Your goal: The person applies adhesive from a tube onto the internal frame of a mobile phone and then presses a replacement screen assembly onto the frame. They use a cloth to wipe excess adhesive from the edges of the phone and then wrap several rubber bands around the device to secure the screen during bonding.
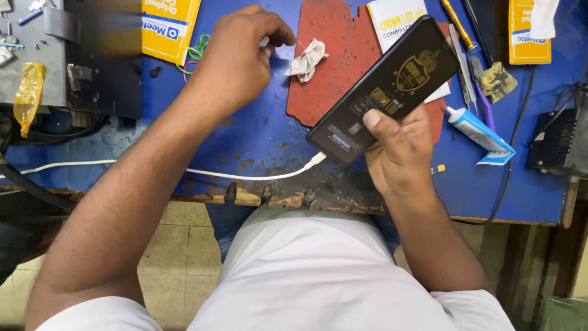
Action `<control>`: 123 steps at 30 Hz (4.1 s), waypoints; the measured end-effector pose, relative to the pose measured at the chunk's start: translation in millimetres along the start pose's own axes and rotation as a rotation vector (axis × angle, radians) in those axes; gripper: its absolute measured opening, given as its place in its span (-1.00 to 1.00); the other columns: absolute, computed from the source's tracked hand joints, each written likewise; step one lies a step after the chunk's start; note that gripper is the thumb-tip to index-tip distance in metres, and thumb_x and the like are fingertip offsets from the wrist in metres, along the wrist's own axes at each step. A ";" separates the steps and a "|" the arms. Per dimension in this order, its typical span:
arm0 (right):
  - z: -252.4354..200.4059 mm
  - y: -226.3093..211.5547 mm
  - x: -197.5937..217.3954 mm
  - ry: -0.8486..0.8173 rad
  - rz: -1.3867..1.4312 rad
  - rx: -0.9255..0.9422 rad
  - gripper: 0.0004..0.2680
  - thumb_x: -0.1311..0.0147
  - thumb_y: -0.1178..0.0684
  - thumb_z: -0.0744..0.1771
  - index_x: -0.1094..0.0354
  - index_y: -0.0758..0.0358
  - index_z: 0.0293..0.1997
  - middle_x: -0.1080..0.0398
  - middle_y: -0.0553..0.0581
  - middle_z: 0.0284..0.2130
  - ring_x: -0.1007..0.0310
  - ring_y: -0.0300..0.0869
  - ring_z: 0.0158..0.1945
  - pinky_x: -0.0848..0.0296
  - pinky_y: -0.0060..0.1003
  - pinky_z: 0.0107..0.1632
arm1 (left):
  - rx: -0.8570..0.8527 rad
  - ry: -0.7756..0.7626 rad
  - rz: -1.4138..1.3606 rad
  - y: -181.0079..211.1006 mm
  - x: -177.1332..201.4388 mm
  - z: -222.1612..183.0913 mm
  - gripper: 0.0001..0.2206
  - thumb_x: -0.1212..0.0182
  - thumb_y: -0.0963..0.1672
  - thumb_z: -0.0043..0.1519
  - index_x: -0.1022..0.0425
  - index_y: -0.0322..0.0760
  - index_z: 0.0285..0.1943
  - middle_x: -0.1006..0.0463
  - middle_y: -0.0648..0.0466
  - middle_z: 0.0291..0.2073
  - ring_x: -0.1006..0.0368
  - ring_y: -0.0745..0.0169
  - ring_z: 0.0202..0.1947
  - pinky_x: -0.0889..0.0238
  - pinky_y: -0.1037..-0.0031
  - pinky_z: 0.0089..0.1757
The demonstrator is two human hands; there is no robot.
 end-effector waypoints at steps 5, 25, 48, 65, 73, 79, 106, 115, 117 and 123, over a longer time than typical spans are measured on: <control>-3.5 11.5 0.2 -0.010 -0.019 -0.026 -0.82 -0.18 0.29 0.38 -0.34 0.37 0.08 -0.51 0.15 -0.07 -0.55 -0.19 -0.04 -0.56 -0.24 0.14 | -0.019 0.050 -0.042 21.1 11.9 -4.9 -0.86 -0.31 -0.30 0.22 -0.59 -0.43 -0.06 -0.60 -0.14 -0.18 -0.55 -0.14 -0.17 -0.38 0.25 -0.14; -17.1 25.9 -49.2 -0.356 -0.500 -0.118 -0.79 -0.13 0.23 0.36 -0.33 0.44 0.10 -0.49 0.09 -0.12 -0.49 -0.33 -0.05 -0.53 -0.39 0.03 | 0.333 0.097 -0.866 88.6 23.8 -58.4 -0.77 -0.34 -0.21 0.33 -0.57 -0.47 0.12 -0.66 0.06 -0.15 -0.55 0.48 -0.14 -0.51 0.57 -0.04; -8.1 17.1 -59.1 -0.470 -0.469 -0.151 -0.61 -0.23 0.13 0.36 -0.17 0.37 0.29 -0.43 0.14 0.09 -0.48 -0.24 0.17 -0.50 -0.28 0.26 | 0.339 0.159 -0.951 87.2 34.4 -63.7 -0.80 -0.30 -0.26 0.36 -0.55 -0.51 0.14 -0.67 0.02 -0.13 -0.57 0.45 -0.13 -0.51 0.59 -0.05; 10.7 -16.0 -67.6 -0.222 -0.275 0.157 -0.85 -0.30 0.21 0.41 -0.40 0.43 -0.01 -0.54 0.18 -0.16 -0.55 -0.29 -0.12 -0.56 -0.44 0.03 | 0.225 0.230 -0.703 101.5 57.5 -73.5 -0.80 -0.33 -0.21 0.40 -0.55 -0.44 0.16 -0.66 0.03 -0.11 -0.55 0.46 -0.14 -0.49 0.60 -0.06; 9.1 -14.0 -69.3 -0.241 -0.253 0.166 -0.85 -0.29 0.25 0.40 -0.40 0.44 0.02 -0.55 0.20 -0.14 -0.57 -0.27 -0.10 -0.57 -0.42 0.04 | 0.208 0.238 -0.646 105.1 64.6 -76.8 -0.82 -0.26 -0.20 0.44 -0.57 -0.41 0.17 -0.68 0.07 -0.15 -0.58 0.50 -0.19 -0.51 0.60 -0.06; 9.1 -13.8 -69.2 -0.243 -0.284 0.169 -0.84 -0.29 0.23 0.40 -0.40 0.43 0.02 -0.55 0.19 -0.13 -0.57 -0.28 -0.10 -0.57 -0.42 0.04 | 0.227 0.238 -0.642 104.6 65.5 -77.3 -0.82 -0.26 -0.21 0.43 -0.57 -0.42 0.16 -0.68 0.06 -0.10 -0.56 0.48 -0.15 -0.48 0.61 -0.10; 47.1 -7.1 -148.3 -0.554 -0.595 0.000 -0.85 -0.21 0.12 0.40 -0.42 0.35 0.02 -0.51 0.00 -0.24 -0.47 -0.42 -0.22 -0.44 -0.53 -0.17 | 0.129 0.324 -0.890 74.9 96.6 -108.5 -0.70 -0.21 -0.32 0.39 -0.33 -0.46 0.29 -0.44 -0.27 0.33 -0.38 0.03 0.32 -0.27 0.31 0.32; 98.0 46.6 -167.7 -0.715 -1.291 0.555 -0.88 -0.27 0.22 0.36 -0.51 0.28 -0.01 -0.54 0.16 -0.17 -0.59 -0.10 -0.17 -0.57 -0.25 -0.10 | 0.266 0.648 -0.891 73.5 153.2 -164.8 -0.71 -0.15 -0.35 0.40 -0.29 -0.58 0.28 -0.52 -0.30 0.12 -0.56 -0.11 0.15 -0.48 0.12 0.15; 101.1 66.7 -170.5 -0.768 -1.350 0.605 -0.83 -0.25 0.24 0.33 -0.50 0.29 0.00 -0.52 0.22 -0.13 -0.56 0.05 -0.10 -0.54 -0.13 -0.05 | 0.262 0.653 -0.922 69.4 150.1 -168.8 -0.69 -0.15 -0.35 0.39 -0.30 -0.57 0.30 -0.51 -0.29 0.11 -0.56 -0.09 0.15 -0.47 0.13 0.16; 110.9 80.5 -187.2 -0.706 -1.631 0.684 -0.93 -0.20 0.18 0.41 -0.48 0.32 -0.05 -0.48 0.25 -0.11 -0.47 0.12 0.03 -0.47 -0.01 0.02 | 0.337 0.570 -1.031 51.6 132.4 -175.7 -0.66 -0.13 -0.34 0.36 -0.33 -0.59 0.33 -0.56 -0.34 0.10 -0.59 -0.04 0.07 -0.53 0.21 0.15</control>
Point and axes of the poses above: each hand's wrist, its own z-axis towards the middle knuckle, its own x-axis out of the back of the hand, y = z × x, the point moved 7 cm from there along z, towards the middle knuckle
